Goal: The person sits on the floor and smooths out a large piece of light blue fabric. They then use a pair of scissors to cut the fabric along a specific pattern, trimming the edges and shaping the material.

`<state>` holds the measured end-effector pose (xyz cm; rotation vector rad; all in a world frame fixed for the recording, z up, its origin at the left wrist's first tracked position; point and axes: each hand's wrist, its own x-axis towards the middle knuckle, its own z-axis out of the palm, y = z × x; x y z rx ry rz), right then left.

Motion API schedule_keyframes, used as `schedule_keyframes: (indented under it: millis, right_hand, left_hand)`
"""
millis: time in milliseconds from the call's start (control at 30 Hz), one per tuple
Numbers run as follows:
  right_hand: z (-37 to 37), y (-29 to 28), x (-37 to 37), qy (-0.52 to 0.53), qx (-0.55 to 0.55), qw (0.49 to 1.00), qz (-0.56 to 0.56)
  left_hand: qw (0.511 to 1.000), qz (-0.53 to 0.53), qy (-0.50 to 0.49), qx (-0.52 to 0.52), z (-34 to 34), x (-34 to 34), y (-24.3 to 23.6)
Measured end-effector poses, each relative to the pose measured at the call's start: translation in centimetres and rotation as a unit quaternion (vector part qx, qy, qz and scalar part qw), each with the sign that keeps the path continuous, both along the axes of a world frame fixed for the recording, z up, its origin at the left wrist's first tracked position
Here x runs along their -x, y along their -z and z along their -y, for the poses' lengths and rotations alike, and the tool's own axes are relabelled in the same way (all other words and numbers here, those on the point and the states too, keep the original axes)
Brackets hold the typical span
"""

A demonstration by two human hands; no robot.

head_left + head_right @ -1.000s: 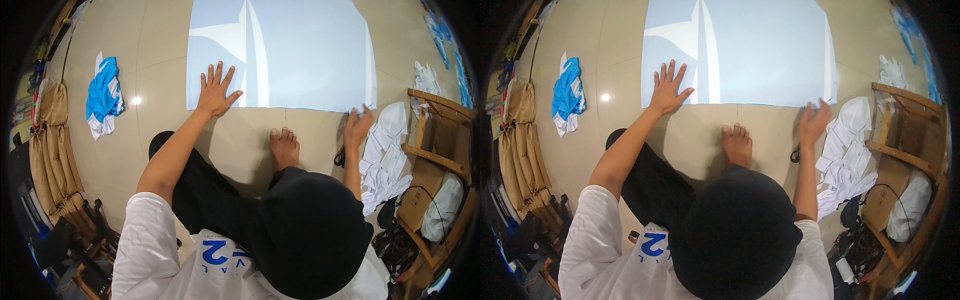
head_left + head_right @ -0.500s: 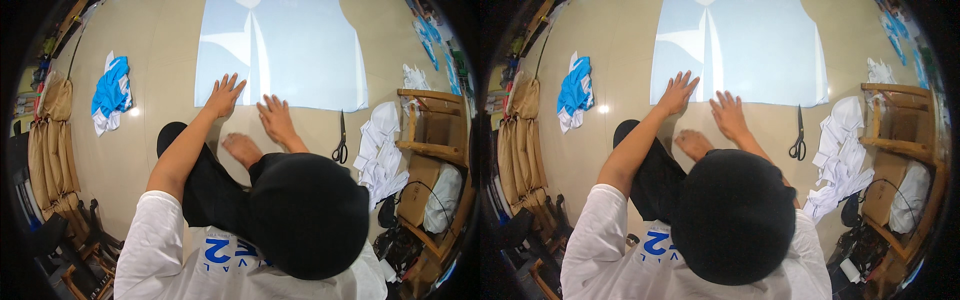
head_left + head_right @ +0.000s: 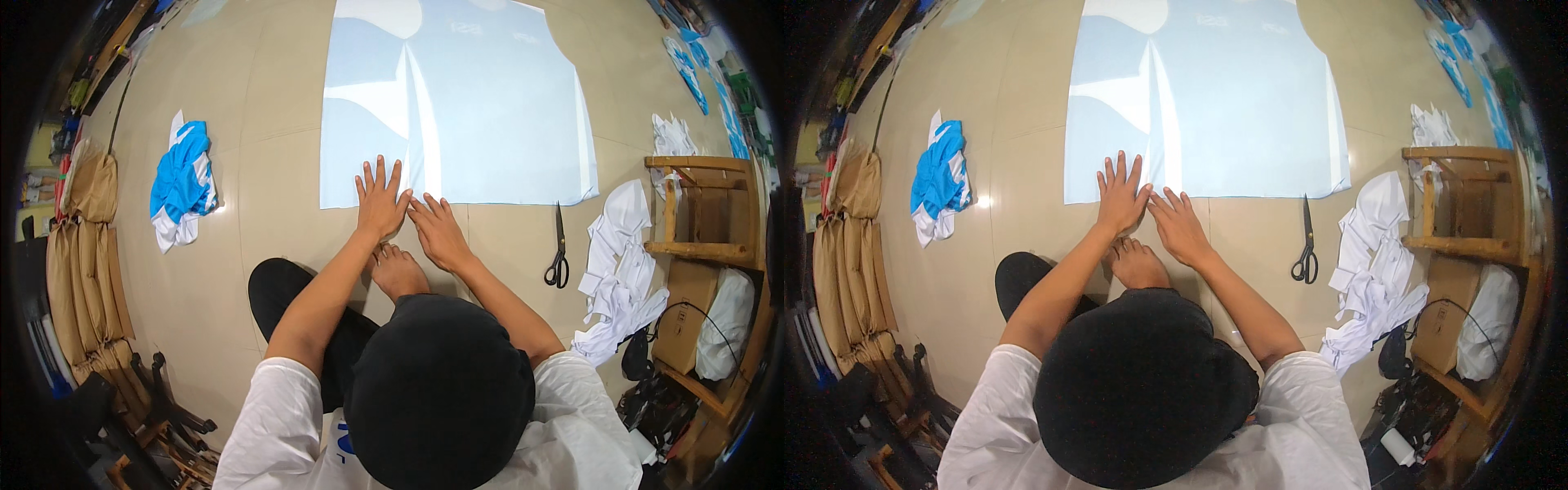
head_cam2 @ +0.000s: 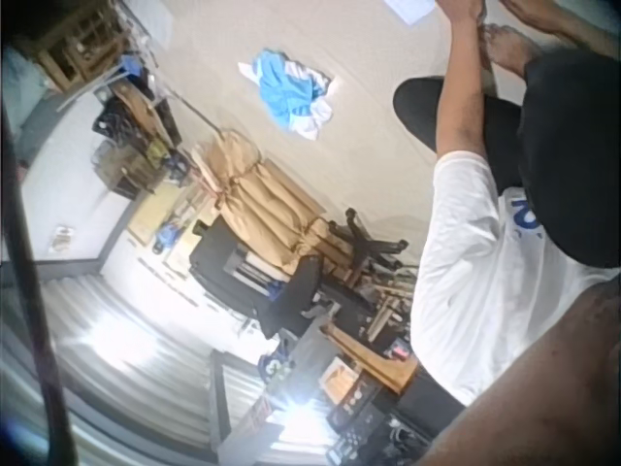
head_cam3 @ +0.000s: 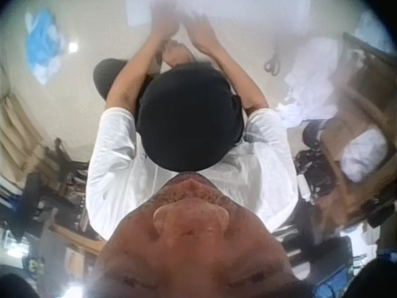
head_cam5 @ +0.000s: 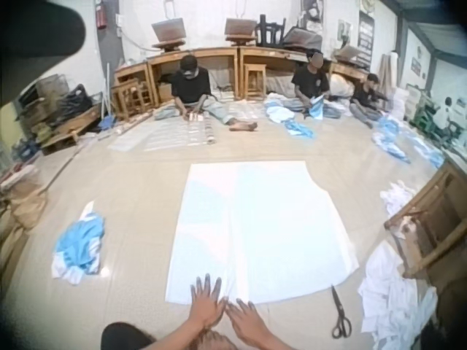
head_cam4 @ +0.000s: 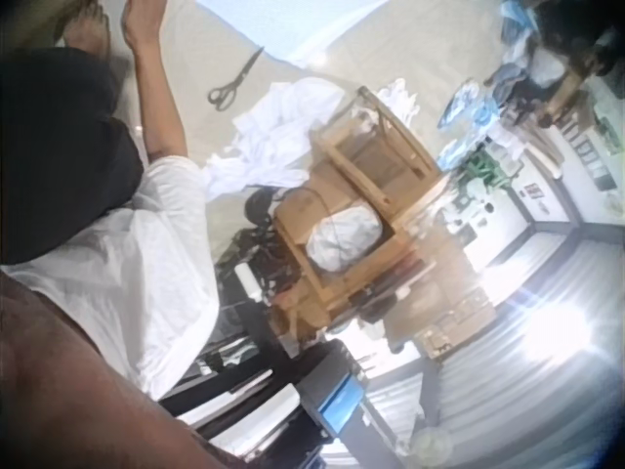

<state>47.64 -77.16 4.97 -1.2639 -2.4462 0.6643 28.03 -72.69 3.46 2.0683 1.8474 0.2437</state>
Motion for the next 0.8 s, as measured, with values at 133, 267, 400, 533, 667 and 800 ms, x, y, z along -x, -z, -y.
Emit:
schedule_keyframes:
  millis: [133,267,400,533,667,800]
  right_hand:
    - [-1.0,0.2,-1.3,0.053,0.015,0.997,-0.059]
    - [-2.6,-1.4,0.3,0.141,-0.050,0.988,0.039]
    - [-2.2,0.7,0.1,0.128,0.008,0.981,0.143]
    - [-1.5,0.9,0.1,0.130,0.007,0.983,0.127]
    - [0.2,-0.3,-2.4,0.186,0.043,0.975,0.111]
    - [3.7,-1.5,-10.0,0.339,-0.069,0.937,0.049]
  left_hand:
    - [1.000,-0.003,-0.017,-0.004,0.7,-0.3,0.1]
    - [0.998,-0.019,-0.055,-0.016,1.6,1.6,0.5]
    - [0.994,-0.028,-0.103,-0.030,1.4,3.2,0.3]
    - [0.986,-0.043,-0.155,-0.036,0.8,5.2,0.6]
    - [0.981,-0.047,-0.188,-0.030,0.6,5.8,0.5]
    - [0.982,-0.048,-0.178,-0.042,0.2,5.2,0.1]
